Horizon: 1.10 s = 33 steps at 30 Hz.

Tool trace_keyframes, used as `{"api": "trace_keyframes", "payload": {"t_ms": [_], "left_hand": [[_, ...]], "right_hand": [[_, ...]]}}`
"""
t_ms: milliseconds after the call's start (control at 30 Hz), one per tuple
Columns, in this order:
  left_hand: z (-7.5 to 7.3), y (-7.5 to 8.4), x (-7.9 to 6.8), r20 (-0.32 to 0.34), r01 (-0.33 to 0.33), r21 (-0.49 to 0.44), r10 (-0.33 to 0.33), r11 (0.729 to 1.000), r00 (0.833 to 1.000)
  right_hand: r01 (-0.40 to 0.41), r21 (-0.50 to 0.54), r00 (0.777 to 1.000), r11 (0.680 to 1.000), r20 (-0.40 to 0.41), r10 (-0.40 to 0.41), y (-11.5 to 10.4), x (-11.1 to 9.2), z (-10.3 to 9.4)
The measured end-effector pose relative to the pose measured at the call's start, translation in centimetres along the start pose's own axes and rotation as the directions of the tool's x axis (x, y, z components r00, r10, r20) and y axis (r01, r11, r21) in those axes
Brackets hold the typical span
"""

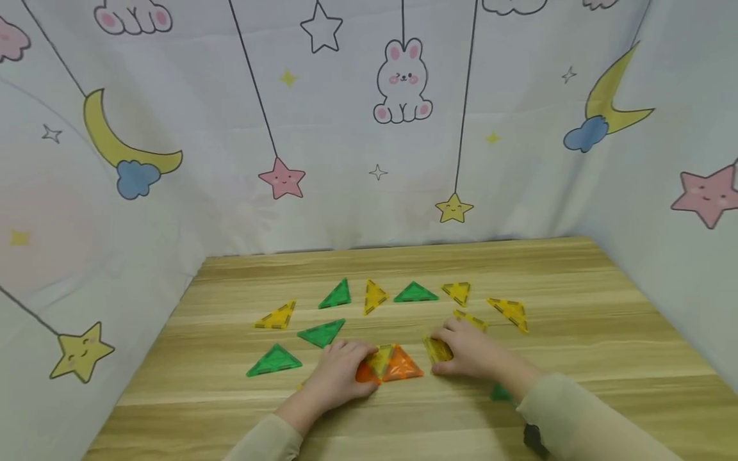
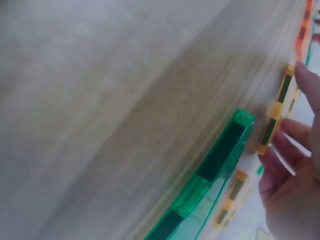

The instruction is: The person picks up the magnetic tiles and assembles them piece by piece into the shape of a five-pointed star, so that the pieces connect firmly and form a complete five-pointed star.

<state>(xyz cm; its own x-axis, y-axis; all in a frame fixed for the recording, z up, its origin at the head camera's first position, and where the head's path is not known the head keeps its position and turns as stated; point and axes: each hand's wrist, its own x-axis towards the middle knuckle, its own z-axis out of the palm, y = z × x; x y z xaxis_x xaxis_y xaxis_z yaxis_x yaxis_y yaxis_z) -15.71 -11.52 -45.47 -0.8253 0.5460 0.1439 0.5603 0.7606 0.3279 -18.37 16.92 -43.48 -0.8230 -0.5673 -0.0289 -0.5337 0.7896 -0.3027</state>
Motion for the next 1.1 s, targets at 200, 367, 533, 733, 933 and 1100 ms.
{"api": "trace_keyframes", "payload": {"t_ms": [200, 367, 533, 733, 933, 1100], "left_hand": [[0.0, -0.1, 0.3, 0.016, 0.011, -0.043, -0.010, 0.999, 1.000], [0.1, -0.4, 0.7, 0.035, 0.050, -0.073, -0.047, 0.996, 0.998], [0.1, -0.3, 1.1, 0.028, 0.084, -0.091, -0.082, 0.992, 0.996], [0.0, -0.1, 1.1, 0.026, 0.116, -0.101, -0.114, 0.988, 0.993], [-0.1, 0.3, 0.5, 0.031, 0.071, -0.064, -0.069, 0.995, 0.997], [-0.1, 0.5, 0.2, 0.032, 0.061, -0.054, -0.059, 0.997, 0.998]], "right_hand": [[0.018, -0.003, 1.000, 1.000, 0.007, -0.018, -0.6, -1.0, 0.3], [0.054, 0.002, 0.999, 0.999, -0.007, -0.054, -1.0, -1.8, 0.5], [0.045, 0.041, 0.999, 0.998, 0.003, -0.045, -1.4, -2.4, 0.6], [0.039, 0.063, 0.999, 0.997, -0.011, -0.038, -2.0, -2.2, 1.5], [0.006, 0.081, 0.999, 0.997, -0.040, -0.003, -2.6, -1.9, 2.1], [-0.019, 0.081, 0.997, 0.997, -0.071, 0.024, -3.0, -1.3, 2.4]]}}
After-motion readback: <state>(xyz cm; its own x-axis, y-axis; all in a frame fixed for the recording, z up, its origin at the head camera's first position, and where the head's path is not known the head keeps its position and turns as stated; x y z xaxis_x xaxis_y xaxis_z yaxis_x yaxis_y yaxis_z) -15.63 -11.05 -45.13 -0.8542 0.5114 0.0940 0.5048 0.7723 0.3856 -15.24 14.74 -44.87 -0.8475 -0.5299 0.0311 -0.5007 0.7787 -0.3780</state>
